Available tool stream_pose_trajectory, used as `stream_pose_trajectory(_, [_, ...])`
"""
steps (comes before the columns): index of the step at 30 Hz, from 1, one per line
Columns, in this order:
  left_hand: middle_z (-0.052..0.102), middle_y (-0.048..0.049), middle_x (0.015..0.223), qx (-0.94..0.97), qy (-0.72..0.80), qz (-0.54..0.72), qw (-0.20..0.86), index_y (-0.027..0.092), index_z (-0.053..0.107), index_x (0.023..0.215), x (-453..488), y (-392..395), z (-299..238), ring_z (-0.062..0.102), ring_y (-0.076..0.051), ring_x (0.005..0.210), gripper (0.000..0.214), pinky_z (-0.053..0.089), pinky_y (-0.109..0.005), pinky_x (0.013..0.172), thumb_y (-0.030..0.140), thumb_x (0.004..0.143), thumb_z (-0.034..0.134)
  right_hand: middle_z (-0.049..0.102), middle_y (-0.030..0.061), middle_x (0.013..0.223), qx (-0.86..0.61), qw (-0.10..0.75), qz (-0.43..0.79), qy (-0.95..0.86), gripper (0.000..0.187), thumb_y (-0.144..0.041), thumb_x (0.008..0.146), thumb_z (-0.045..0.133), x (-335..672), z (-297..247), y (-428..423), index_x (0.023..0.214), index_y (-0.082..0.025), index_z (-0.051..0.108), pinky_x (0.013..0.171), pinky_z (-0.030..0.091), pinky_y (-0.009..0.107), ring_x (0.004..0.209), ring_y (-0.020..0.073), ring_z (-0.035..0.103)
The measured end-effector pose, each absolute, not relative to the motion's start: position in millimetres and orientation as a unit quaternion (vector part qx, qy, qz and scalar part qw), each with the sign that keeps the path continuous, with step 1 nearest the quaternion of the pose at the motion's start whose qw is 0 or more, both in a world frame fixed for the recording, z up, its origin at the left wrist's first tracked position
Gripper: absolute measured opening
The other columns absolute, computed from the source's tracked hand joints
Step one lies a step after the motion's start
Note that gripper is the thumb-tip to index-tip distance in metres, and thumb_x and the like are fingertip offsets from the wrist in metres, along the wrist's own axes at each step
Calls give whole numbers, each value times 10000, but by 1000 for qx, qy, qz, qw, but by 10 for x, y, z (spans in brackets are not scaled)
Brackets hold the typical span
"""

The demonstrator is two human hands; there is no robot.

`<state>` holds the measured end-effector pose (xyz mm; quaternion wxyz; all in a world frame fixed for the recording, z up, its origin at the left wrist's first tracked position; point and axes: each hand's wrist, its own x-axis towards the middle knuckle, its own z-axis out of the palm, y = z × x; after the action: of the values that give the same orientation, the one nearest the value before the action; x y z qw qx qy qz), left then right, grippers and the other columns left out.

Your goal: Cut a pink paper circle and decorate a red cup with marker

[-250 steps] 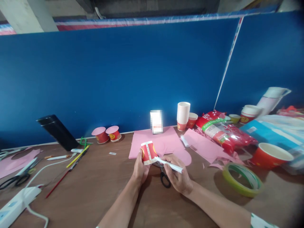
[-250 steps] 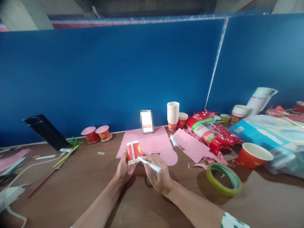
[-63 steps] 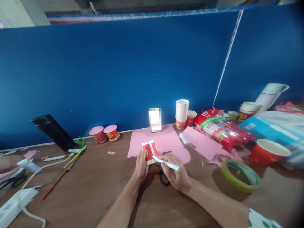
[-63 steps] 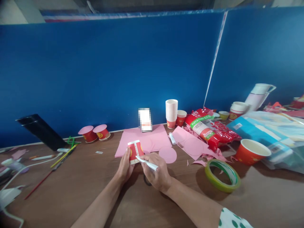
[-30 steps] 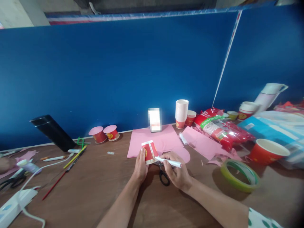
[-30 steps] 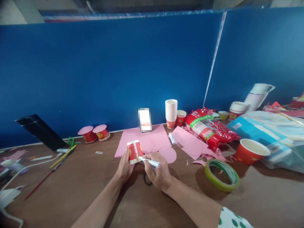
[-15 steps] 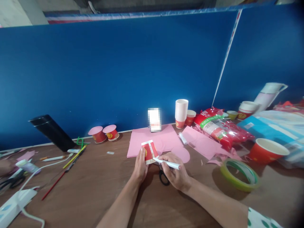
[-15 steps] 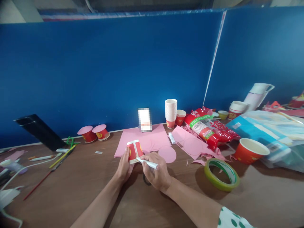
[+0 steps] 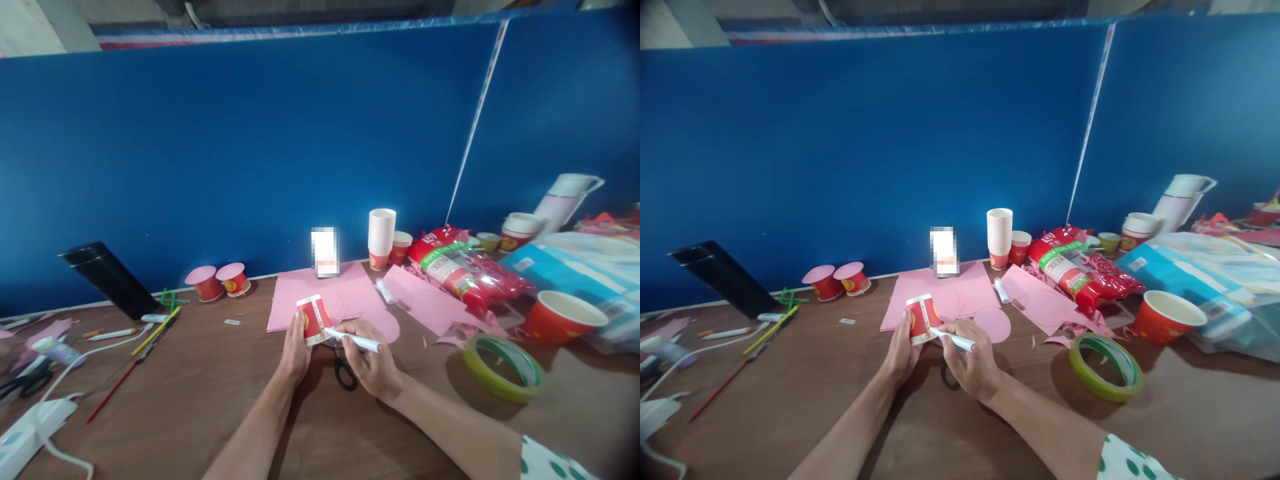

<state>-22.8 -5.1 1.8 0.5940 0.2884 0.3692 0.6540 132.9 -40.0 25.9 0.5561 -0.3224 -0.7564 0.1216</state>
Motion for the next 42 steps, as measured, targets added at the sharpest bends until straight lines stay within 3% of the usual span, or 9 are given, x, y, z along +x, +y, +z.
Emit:
stream_pose_trajectory(29, [707,-69,841,304,378,649,587,146,648,909,-227,-65,16,646,-213,762,511,502,-358,768,618,719,687,658,47,769,-298,560,128,-763,146,-172,933,465,1314,276,-417,908,-198,607,677,508,332,703,188,612])
stream_pose_trajectory(42, [697,-58,819,282,372,657,591,162,656,858,-223,-45,-2,632,-203,748,435,496,-352,784,576,731,698,664,49,788,-301,562,135,-759,144,-172,929,474,1317,273,-419,929,-197,616,693,507,331,720,193,623])
